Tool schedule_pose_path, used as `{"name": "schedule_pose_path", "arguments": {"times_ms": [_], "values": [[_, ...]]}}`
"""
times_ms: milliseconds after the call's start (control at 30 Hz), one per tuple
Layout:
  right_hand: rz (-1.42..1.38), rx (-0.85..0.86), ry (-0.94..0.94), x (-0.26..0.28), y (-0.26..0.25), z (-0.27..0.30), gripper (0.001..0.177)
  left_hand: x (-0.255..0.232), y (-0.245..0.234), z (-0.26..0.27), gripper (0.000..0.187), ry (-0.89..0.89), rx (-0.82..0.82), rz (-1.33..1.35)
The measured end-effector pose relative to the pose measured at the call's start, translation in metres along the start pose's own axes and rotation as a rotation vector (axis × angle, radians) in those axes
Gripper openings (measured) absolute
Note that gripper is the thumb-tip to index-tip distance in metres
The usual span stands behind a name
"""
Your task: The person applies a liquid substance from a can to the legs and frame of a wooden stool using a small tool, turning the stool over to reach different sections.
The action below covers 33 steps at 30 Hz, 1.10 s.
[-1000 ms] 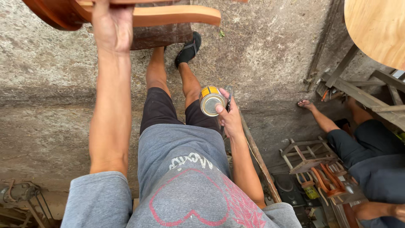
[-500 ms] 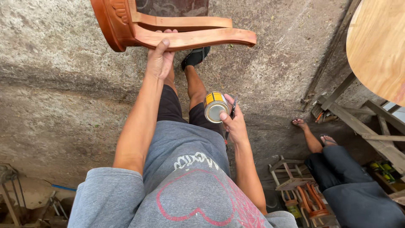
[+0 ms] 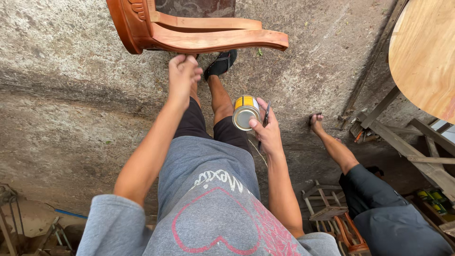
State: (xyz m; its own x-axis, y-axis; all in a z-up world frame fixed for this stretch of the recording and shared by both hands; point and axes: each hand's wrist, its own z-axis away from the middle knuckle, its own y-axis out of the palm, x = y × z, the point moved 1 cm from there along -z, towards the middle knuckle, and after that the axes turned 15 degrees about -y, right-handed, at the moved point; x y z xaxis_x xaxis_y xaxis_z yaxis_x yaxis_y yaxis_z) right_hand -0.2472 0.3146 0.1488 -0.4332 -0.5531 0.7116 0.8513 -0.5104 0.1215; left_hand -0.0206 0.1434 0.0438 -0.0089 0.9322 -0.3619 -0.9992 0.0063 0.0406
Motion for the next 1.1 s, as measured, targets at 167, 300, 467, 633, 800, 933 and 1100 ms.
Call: {"name": "schedule_pose_path", "arguments": {"times_ms": [167, 300, 467, 633, 800, 933, 1100], "values": [[-0.089, 0.085, -0.111, -0.001, 0.008, -0.018, 0.090, -0.006, 0.026, 0.096, 0.090, 0.549, 0.230, -0.740], [-0.108, 0.167, -0.103, -0.006, 0.024, -0.022, 0.088, -0.021, 0.049, 0.127, 0.102, 0.855, 0.387, -1.018], [0.022, 0.209, -0.166, -0.010, 0.036, -0.027, 0.085, -0.022, 0.056, 0.127, 0.089, 0.819, 0.299, -1.154], [0.089, 0.245, -0.297, -0.014, 0.041, -0.036, 0.078, -0.029, 0.042, 0.118, 0.080, 0.714, 0.225, -1.133], [0.135, -0.089, -0.149, -0.020, 0.027, -0.062, 0.044, -0.077, 0.028, 0.104, 0.081, 0.866, 0.103, -1.120], [0.310, -0.269, -0.218, -0.030, 0.020, -0.091, 0.030, -0.112, 0.029, 0.084, 0.075, 0.854, 0.019, -1.277], [0.498, -0.388, -0.366, -0.036, 0.025, -0.106, 0.027, -0.133, 0.036, 0.066, 0.078, 0.864, -0.008, -1.472]]}}
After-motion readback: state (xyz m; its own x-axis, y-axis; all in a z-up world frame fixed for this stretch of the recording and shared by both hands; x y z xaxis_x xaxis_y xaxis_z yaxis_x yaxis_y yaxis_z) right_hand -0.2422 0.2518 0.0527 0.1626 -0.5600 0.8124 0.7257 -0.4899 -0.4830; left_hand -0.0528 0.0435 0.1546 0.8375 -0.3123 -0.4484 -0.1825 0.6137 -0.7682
